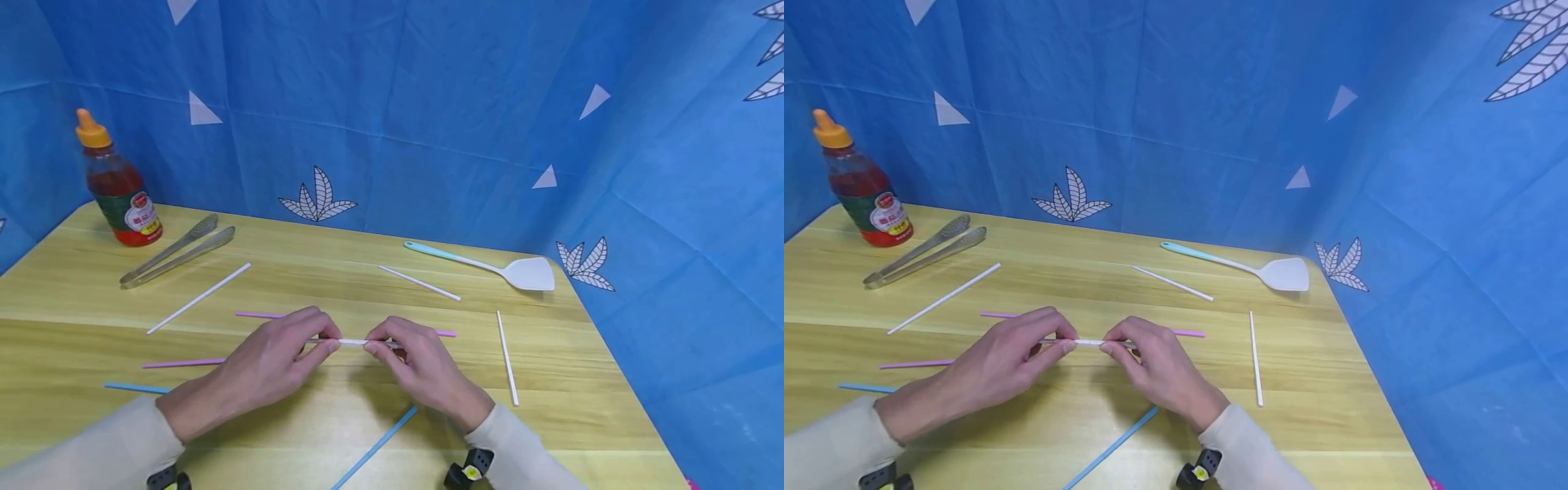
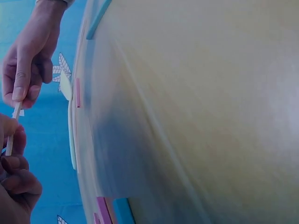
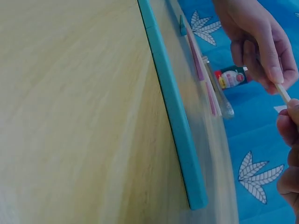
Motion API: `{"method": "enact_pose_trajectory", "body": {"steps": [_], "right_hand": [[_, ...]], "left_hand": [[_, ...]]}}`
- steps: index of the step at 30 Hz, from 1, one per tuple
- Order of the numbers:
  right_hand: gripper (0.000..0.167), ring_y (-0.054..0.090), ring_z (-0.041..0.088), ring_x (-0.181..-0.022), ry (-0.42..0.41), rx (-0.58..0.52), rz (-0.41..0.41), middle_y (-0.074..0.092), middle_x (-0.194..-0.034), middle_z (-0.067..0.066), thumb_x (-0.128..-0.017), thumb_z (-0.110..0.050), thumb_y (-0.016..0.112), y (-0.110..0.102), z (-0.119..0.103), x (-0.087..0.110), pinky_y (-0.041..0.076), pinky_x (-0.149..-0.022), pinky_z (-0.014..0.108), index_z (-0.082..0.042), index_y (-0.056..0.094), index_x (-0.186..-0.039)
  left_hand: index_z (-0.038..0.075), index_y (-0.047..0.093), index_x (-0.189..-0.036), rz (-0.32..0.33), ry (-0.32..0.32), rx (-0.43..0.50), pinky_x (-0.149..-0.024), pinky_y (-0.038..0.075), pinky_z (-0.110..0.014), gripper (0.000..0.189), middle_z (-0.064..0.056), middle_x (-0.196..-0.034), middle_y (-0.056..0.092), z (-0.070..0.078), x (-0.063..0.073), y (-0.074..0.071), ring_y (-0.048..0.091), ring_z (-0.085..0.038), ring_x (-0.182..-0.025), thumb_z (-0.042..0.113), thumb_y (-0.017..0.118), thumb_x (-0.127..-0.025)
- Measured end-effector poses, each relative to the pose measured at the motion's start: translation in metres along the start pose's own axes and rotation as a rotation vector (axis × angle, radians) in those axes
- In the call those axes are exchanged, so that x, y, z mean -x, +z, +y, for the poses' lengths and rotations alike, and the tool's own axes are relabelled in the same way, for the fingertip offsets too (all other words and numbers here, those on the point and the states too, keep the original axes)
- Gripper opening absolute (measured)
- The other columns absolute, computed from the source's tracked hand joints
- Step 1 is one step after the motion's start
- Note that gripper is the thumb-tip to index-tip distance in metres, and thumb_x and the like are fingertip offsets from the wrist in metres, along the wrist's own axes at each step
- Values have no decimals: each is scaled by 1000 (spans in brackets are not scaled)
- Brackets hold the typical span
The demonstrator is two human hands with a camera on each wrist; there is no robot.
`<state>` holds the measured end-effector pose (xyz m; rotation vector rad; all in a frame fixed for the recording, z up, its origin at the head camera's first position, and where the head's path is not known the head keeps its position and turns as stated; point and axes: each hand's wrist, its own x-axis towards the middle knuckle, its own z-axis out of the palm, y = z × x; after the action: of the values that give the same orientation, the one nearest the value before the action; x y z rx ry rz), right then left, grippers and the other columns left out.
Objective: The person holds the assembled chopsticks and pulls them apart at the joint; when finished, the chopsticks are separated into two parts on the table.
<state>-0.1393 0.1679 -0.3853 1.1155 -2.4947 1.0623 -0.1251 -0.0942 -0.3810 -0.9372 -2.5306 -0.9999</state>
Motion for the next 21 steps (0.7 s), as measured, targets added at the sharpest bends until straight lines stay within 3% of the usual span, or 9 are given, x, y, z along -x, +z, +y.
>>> {"method": "enact_pose_trajectory", "body": {"steps": [6, 14, 21], "right_hand": [[6, 53, -4, -69, 22, -9, -48, 73, -82, -7, -107, -16, 71, 1, -3, -3, 48, -60, 21, -13, 77, -107], [16, 71, -3, -74, 12, -4, -98, 82, -96, -1, -109, -20, 69, -1, -4, -4, 53, -64, 17, -12, 82, -115], [14, 61, -6, -72, -16, 4, -107, 77, -82, -5, -109, -17, 68, -2, -2, -4, 52, -63, 19, -11, 81, -108]], "left_hand": [[27, 74, -109, -76, -46, -75, -72, 53, -26, 8, 17, -98, 65, 2, 0, 2, 57, 3, -81, 30, 67, -110], [27, 76, -108, -77, -23, -97, -66, 49, -23, 10, 18, -95, 66, 4, -1, 3, 55, 4, -77, 30, 67, -110], [27, 76, -106, -65, 37, -136, -61, 44, -21, 10, 21, -85, 64, 5, -1, 4, 50, 4, -70, 27, 67, -110]]}}
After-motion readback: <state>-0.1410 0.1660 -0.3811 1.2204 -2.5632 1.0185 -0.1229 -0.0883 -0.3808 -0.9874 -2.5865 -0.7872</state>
